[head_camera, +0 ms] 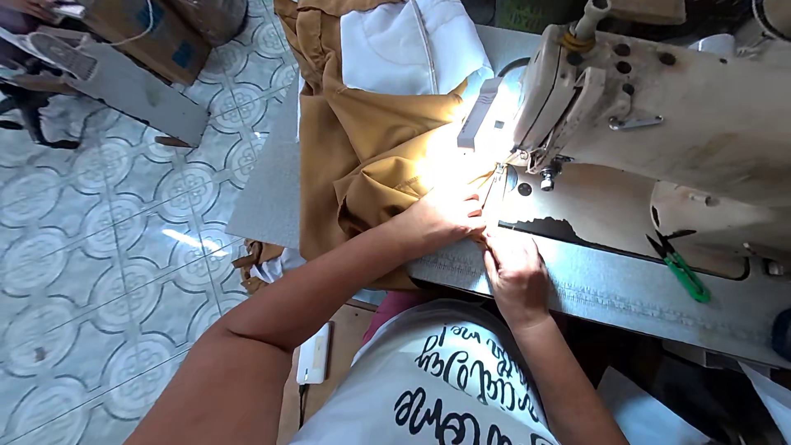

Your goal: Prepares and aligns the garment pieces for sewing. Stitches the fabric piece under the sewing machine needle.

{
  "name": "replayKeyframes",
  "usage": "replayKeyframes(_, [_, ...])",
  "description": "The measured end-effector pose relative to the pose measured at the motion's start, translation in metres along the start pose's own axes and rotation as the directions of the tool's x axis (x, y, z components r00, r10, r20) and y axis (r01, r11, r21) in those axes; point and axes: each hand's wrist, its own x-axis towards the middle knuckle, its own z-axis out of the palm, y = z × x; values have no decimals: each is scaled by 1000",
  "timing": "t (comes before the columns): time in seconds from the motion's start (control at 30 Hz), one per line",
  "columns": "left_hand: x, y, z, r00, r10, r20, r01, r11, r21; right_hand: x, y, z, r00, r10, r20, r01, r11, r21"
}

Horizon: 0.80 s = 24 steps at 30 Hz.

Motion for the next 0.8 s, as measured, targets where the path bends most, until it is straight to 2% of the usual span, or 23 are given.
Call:
replayKeyframes(0.4, [5, 1, 0, 998, -43, 38, 43, 999, 2, 5, 3, 1, 1000, 25, -12, -24, 999, 33])
replayKeyframes(0.67, [22, -23, 9, 993, -83, -78, 86, 996, 36, 42, 16, 10, 999, -2, -50, 4, 1000, 22])
replayKeyframes(0.8, [27, -32, 13, 989, -133, -68, 136, 990, 42, 58, 22, 13, 999, -8, -41, 8, 1000, -2])
